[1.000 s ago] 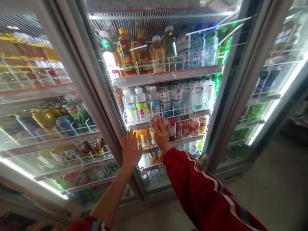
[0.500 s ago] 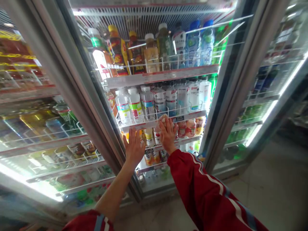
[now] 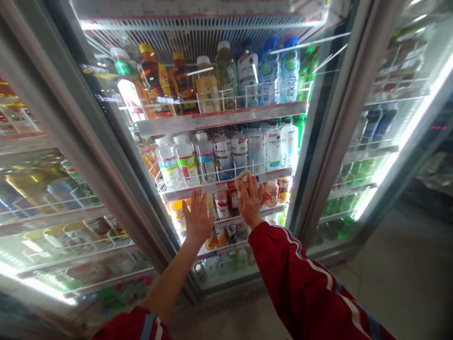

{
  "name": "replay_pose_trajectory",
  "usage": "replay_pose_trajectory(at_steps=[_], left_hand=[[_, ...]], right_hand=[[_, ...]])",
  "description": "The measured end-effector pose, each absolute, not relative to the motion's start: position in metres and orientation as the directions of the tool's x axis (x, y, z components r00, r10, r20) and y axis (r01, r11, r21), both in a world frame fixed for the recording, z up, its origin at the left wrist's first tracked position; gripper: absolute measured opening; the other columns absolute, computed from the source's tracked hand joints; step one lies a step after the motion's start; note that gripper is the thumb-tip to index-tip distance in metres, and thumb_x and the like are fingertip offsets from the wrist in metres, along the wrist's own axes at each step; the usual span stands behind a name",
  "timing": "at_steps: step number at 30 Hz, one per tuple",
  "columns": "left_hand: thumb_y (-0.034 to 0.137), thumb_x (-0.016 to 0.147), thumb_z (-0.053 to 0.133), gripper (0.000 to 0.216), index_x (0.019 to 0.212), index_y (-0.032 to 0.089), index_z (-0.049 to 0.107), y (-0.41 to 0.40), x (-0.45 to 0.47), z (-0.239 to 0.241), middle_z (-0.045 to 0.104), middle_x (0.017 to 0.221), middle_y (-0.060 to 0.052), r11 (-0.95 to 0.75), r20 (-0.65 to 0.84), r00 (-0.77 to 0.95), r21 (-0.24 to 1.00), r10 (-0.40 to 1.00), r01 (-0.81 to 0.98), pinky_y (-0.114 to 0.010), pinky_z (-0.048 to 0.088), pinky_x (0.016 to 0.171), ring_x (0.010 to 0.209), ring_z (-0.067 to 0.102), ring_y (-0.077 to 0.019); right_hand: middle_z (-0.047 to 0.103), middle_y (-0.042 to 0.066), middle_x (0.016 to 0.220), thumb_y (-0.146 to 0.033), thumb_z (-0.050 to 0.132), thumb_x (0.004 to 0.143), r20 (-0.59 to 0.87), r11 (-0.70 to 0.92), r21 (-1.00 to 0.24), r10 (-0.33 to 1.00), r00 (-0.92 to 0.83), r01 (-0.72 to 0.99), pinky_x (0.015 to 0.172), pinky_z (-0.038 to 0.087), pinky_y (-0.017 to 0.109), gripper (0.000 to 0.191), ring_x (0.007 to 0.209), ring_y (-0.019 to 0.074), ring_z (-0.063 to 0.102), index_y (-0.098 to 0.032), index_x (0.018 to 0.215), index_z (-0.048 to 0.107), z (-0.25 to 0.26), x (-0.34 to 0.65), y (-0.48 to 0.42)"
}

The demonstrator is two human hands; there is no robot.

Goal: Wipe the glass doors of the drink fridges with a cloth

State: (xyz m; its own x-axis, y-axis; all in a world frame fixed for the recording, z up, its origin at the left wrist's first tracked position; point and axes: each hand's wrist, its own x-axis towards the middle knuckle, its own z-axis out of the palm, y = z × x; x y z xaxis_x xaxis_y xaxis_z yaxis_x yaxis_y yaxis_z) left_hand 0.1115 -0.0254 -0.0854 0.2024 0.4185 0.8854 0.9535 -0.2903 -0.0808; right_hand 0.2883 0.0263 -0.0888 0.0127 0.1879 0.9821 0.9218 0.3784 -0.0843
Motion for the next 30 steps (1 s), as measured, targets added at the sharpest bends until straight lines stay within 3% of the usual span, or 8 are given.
replay_pose_trajectory(at_steps=[8, 15, 22, 30], left_hand=[[0.019, 0.078, 0.050, 0.058, 0.134, 0.009, 0.038, -0.017, 0.144, -0.082, 0.038, 0.140, -0.019, -0.306, 0.885, 0.238, -0.115, 0.401, 0.945, -0.045, 0.001, 0.114, 0.138, 0.018, -0.0228], [0.019, 0.078, 0.048, 0.060, 0.136, 0.009, 0.036, -0.018, 0.161, -0.083, 0.036, 0.141, -0.019, -0.303, 0.878, 0.223, -0.095, 0.423, 0.948, -0.048, 0.002, 0.114, 0.138, 0.019, -0.0241], [0.017, 0.079, 0.044, 0.057, 0.135, 0.009, 0.037, -0.013, 0.189, -0.084, 0.036, 0.142, -0.018, -0.334, 0.850, 0.262, -0.110, 0.457, 0.936, -0.046, -0.001, 0.114, 0.138, 0.021, -0.0231], [0.019, 0.080, 0.046, 0.057, 0.135, 0.008, 0.037, -0.012, 0.211, -0.082, 0.035, 0.143, -0.018, -0.346, 0.846, 0.261, -0.098, 0.465, 0.933, -0.047, 0.000, 0.114, 0.138, 0.020, -0.0233]], right_hand=[[0.047, 0.009, 0.137, -0.017, 0.040, 0.088, 0.970, 0.449, 0.001, 0.215, -0.109, 0.894, 0.110, 0.017, 0.047, 0.037, 0.138, 0.0196, 0.022, -0.025, 0.121, 0.056, -0.094, 0.291, 0.026], [0.042, 0.014, 0.140, -0.017, 0.039, 0.088, 0.986, 0.404, -0.079, 0.169, 0.011, 0.911, 0.109, 0.019, 0.050, 0.040, 0.138, 0.0225, 0.023, -0.018, 0.127, 0.051, -0.093, 0.327, 0.038], [0.045, 0.012, 0.138, -0.017, 0.039, 0.089, 0.979, 0.387, -0.046, 0.200, -0.035, 0.921, 0.110, 0.017, 0.049, 0.038, 0.137, 0.0208, 0.025, -0.021, 0.125, 0.052, -0.093, 0.340, 0.037], [0.037, 0.016, 0.142, -0.024, 0.036, 0.092, 0.974, 0.320, -0.175, 0.194, 0.116, 0.931, 0.108, 0.021, 0.049, 0.042, 0.138, 0.0231, 0.023, -0.017, 0.133, 0.044, -0.094, 0.392, 0.051]])
